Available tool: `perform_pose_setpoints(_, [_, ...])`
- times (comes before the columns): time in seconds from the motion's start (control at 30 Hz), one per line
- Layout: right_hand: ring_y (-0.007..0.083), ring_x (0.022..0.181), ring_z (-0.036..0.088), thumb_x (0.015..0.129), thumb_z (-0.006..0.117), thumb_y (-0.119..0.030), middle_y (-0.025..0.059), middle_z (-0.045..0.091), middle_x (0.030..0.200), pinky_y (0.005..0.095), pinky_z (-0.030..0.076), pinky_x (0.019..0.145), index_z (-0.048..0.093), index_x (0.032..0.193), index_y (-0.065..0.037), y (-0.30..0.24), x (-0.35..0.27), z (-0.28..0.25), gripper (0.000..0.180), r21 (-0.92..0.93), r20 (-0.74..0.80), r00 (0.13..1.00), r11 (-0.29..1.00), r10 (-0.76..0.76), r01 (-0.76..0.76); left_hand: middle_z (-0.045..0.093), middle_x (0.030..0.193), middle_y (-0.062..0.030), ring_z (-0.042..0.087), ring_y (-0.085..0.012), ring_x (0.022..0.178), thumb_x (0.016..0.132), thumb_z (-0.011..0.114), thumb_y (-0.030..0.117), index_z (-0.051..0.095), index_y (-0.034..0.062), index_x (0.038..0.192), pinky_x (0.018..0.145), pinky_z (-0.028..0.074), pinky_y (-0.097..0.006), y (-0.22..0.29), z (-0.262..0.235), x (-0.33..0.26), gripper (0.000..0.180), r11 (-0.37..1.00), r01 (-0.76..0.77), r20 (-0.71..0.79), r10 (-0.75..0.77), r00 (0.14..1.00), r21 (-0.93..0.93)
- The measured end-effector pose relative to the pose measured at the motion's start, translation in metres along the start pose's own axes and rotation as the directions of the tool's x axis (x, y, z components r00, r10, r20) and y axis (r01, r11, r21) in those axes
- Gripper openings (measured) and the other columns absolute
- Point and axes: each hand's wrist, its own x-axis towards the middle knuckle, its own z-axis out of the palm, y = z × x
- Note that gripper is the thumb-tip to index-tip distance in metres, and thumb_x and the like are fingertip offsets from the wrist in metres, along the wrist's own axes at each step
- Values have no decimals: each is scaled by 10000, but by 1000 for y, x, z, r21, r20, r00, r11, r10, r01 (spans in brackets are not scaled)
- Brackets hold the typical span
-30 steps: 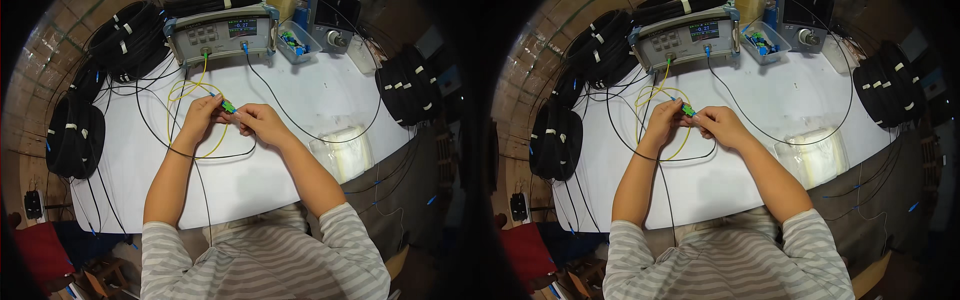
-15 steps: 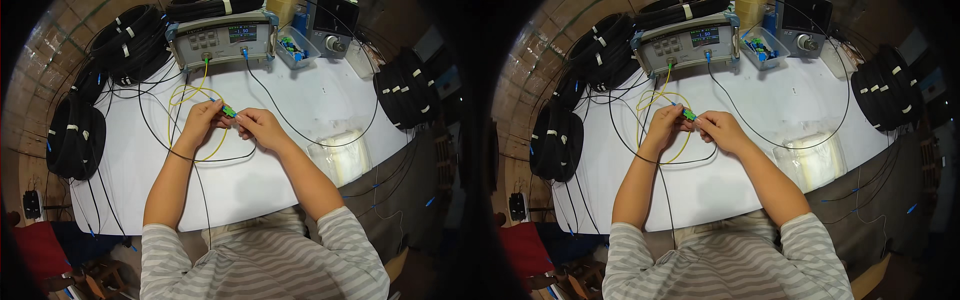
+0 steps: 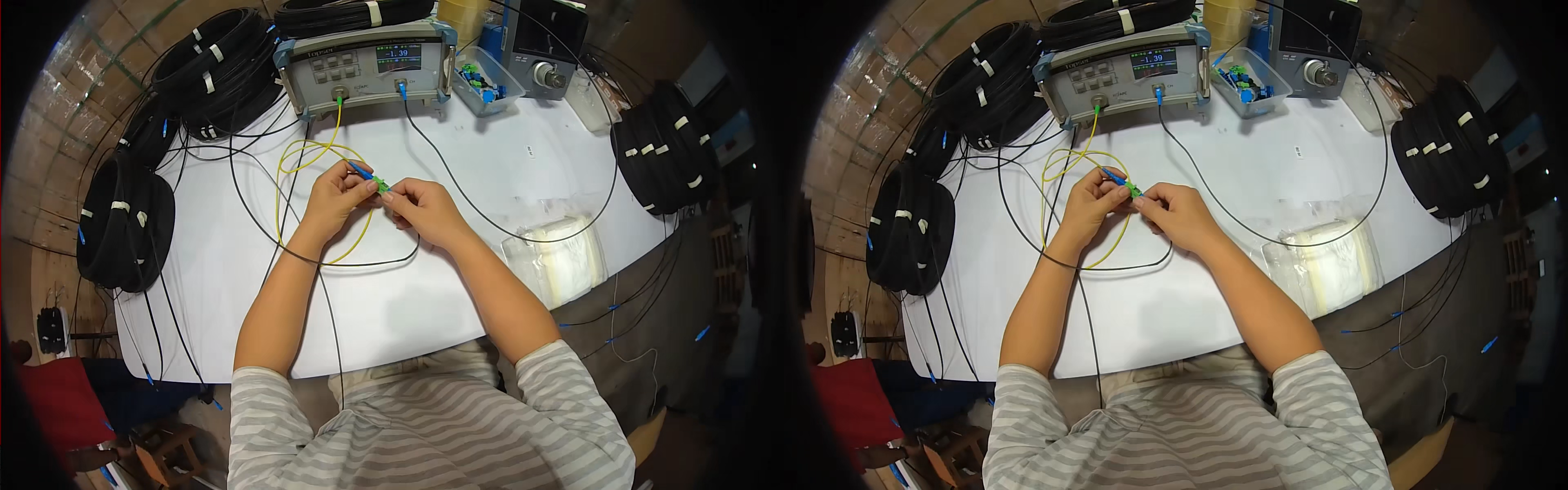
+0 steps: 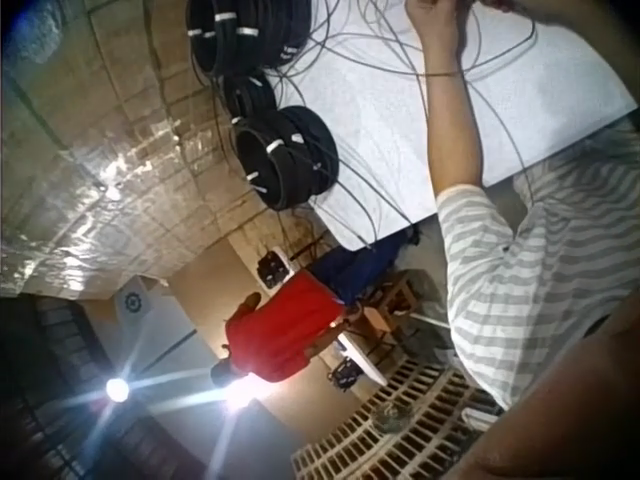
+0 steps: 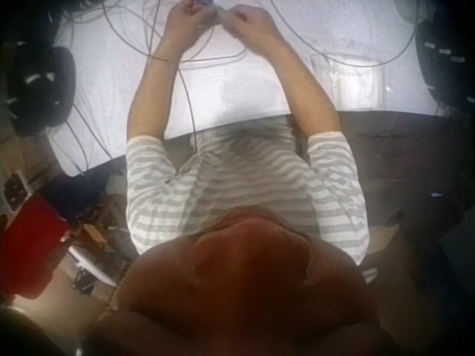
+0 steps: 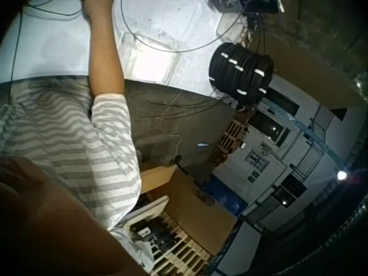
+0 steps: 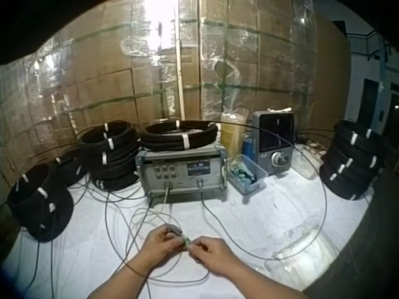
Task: Testing fiber optic cables using a light source and a measuring device at a factory workbench.
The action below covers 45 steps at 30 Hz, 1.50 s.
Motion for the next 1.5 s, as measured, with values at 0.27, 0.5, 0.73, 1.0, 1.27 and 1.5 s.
perform_pose_setpoints(0.27, [68, 570, 550, 910, 699, -140, 14, 624, 668, 235, 421, 507, 669, 926, 31, -1, -1, 6, 174, -1, -121, 991, 998, -57, 57, 679, 979, -67, 655, -136, 890, 928, 691, 108, 615, -8, 1081, 805, 562, -282, -4, -1, 0, 207, 996, -29, 14, 28, 1000, 80])
perform_pose_setpoints(0.5, [65, 571, 550, 900, 710, -134, 7, 618, 659, 231, 417, 511, 674, 936, 23, 2, -1, 5, 165, -46, -103, 991, 996, -84, 79, 678, 991, -64, 651, -137, 907, 932, 684, 107, 629, -15, 1090, 813, 559, -284, -1, -2, -3, 207, 998, 8, 14, -9, 1000, 63])
perform_pose_setpoints(0.73, [58, 578, 536, 895, 718, -155, -4, 618, 656, 229, 411, 529, 687, 936, 12, 5, -1, 5, 175, -72, -108, 989, 993, -105, 98, 679, 1013, -63, 650, -139, 927, 919, 700, 114, 644, -21, 1118, 831, 560, -286, 1, 0, -5, 247, 996, 20, 30, -22, 999, 85])
perform_pose_setpoints(1.0, [46, 589, 520, 890, 729, -173, -5, 620, 655, 224, 406, 535, 693, 915, 8, 2, -1, 6, 186, -141, -114, 988, 986, -101, 85, 664, 991, -54, 637, -137, 935, 929, 693, 130, 633, -17, 1076, 840, 563, -287, 1, 0, -4, 216, 995, 14, 50, -19, 999, 103])
perform_pose_setpoints(1.27, [60, 563, 528, 897, 727, -170, 9, 619, 642, 233, 405, 511, 658, 847, 13, 0, -1, 6, 201, -114, -115, 989, 990, -95, 82, 663, 974, -62, 656, -141, 889, 978, 617, 116, 588, -4, 1066, 803, 561, -285, -2, 0, -4, 152, 999, -2, 68, -2, 998, 54])
perform_pose_setpoints(1.5, [67, 554, 529, 906, 720, -172, 21, 620, 633, 236, 398, 501, 637, 818, 11, 0, -1, 5, 219, -53, -103, 991, 995, -88, 83, 662, 967, -59, 659, -141, 879, 995, 595, 140, 557, 13, 1097, 796, 552, -279, -5, -2, -3, 167, 1000, 9, 96, -10, 995, 11])
